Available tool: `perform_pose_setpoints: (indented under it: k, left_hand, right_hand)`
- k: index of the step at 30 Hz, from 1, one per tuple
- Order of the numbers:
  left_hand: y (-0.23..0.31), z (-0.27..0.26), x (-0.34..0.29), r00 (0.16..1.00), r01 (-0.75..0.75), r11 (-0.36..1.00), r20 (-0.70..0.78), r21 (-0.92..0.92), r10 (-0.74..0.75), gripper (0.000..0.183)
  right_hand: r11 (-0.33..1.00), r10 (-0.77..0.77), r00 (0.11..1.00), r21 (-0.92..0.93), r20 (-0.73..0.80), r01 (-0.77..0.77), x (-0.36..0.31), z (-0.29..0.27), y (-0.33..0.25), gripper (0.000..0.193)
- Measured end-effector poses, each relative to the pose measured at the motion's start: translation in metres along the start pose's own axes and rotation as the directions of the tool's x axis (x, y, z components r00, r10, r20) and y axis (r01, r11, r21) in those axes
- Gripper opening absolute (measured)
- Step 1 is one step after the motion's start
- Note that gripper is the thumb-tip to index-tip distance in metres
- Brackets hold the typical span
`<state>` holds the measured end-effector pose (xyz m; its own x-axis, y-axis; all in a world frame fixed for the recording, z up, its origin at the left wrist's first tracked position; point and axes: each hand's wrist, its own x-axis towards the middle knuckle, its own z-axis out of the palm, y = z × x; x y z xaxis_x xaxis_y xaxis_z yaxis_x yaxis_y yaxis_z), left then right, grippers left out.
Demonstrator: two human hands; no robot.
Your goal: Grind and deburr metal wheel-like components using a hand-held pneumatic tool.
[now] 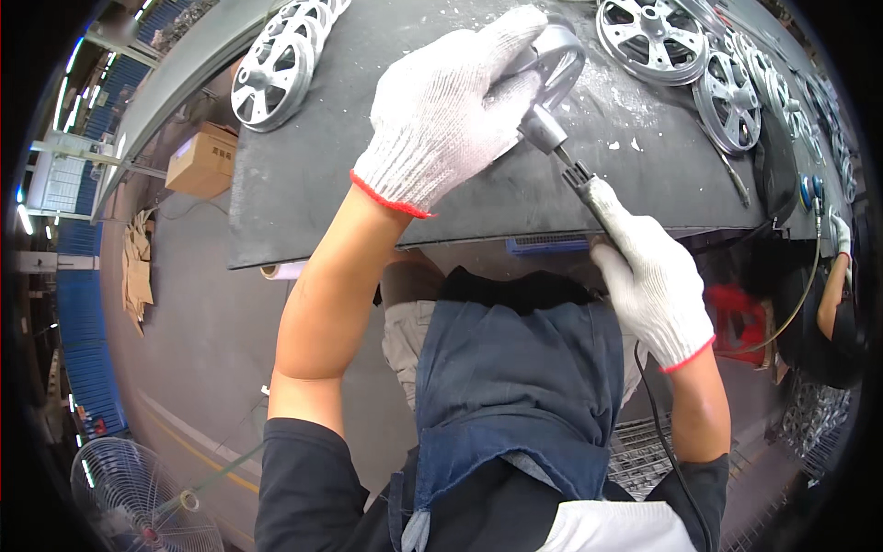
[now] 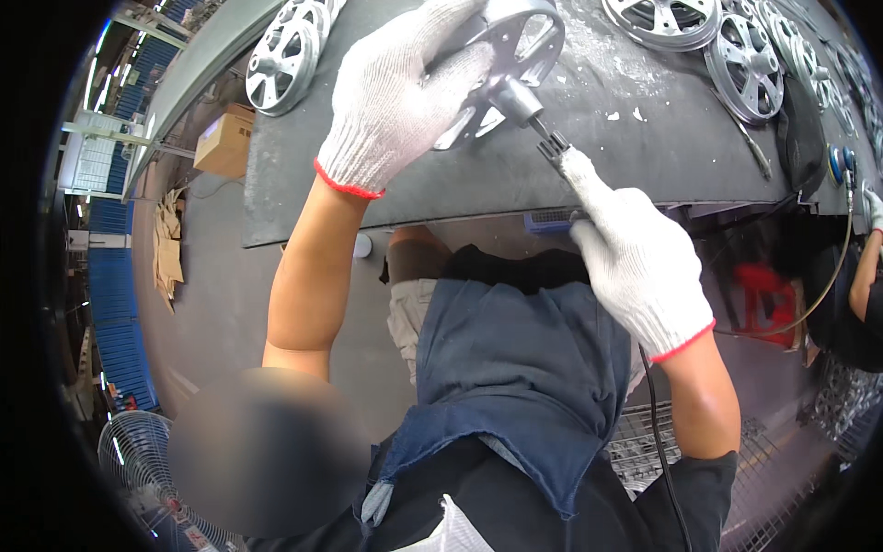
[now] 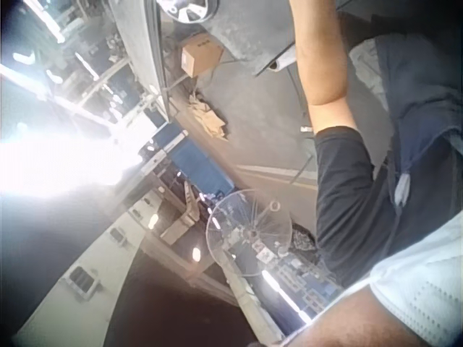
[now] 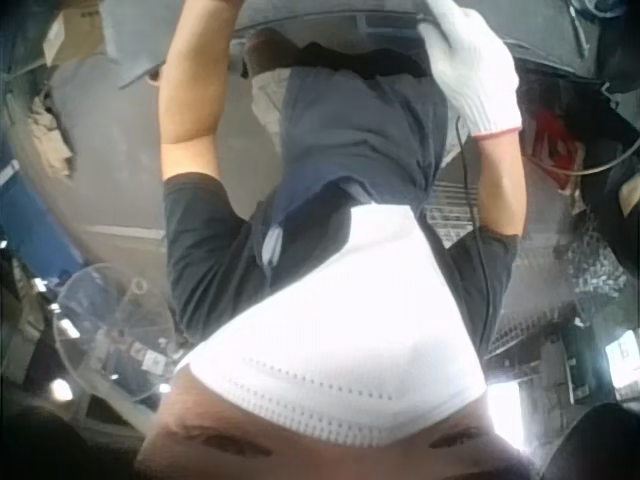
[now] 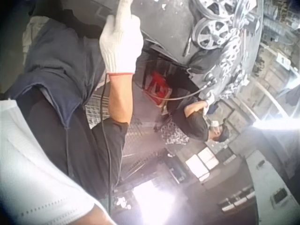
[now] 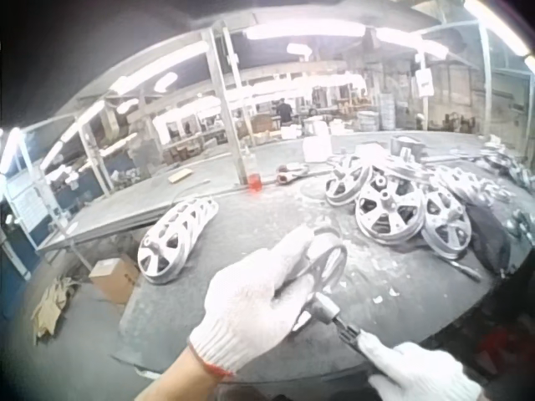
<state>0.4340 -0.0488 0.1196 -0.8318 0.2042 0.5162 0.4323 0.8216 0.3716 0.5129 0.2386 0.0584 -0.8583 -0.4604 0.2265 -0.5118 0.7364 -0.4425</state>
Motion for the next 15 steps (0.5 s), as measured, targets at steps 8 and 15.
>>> perform_pose_setpoints:
  k: [8, 15]
  left_hand:
    - [-0.018, 0.025, -0.006, 0.976, -0.123, 0.991, -0.191, -0.060, 0.109, 0.041]
    - [-0.017, 0.029, -0.008, 0.963, -0.150, 0.981, -0.245, -0.125, 0.116, 0.044]
  right_hand:
    - [0.382, 0.346, 0.766, 0.664, 0.542, -0.643, 0.017, -0.014, 0.007, 0.075]
    - [0.211, 0.293, 0.729, 0.701, 0.619, -0.681, 0.016, -0.006, 0.015, 0.081]
